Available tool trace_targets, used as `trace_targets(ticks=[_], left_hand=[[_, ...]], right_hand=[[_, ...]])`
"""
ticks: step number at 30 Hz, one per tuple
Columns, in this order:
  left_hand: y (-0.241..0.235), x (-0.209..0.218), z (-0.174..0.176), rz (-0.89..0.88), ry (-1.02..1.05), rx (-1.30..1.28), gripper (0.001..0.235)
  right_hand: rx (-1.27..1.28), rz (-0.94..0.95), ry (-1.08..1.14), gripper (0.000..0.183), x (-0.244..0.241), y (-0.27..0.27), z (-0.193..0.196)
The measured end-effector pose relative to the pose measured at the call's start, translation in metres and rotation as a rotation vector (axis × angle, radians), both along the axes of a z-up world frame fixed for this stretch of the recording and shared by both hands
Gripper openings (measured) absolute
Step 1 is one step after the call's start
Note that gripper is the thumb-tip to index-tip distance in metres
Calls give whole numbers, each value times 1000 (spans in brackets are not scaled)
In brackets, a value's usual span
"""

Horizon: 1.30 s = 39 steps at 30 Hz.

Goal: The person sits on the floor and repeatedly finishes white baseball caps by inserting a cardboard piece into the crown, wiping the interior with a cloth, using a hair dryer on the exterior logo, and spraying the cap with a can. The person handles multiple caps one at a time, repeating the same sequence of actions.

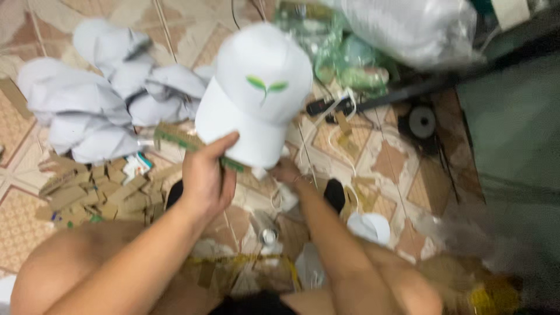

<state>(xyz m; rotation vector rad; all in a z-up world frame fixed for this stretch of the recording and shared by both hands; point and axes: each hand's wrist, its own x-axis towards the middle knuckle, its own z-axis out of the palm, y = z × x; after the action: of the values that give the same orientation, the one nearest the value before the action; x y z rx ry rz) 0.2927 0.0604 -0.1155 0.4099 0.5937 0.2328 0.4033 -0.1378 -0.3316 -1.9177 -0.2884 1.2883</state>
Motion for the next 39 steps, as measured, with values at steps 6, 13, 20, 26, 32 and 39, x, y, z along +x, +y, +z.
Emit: trace_targets(ticks=[6,13,20,26,32,39], left_hand=[[9,-15,-1,1,8,-132,42],[22,-8,8,-71,-202,-204,54],[25,-7,34,3,-390,-129,59],[23,-8,55,33,-410,-96,56],[29,-1,48,39,-338,-21,57],[49,8,33,20,-280,48,63]], right_hand=[[-340,-145,-140,59,-43,-15,-112],[-172,-15,-252,68,-47,-27,-136],[393,-700,322,47,10,-36,-35],[779,-604,64,36,34,-49,114],[910,-557,-164,26,-12,-67,218],[910,-539,-339,17,-56,-73,246]])
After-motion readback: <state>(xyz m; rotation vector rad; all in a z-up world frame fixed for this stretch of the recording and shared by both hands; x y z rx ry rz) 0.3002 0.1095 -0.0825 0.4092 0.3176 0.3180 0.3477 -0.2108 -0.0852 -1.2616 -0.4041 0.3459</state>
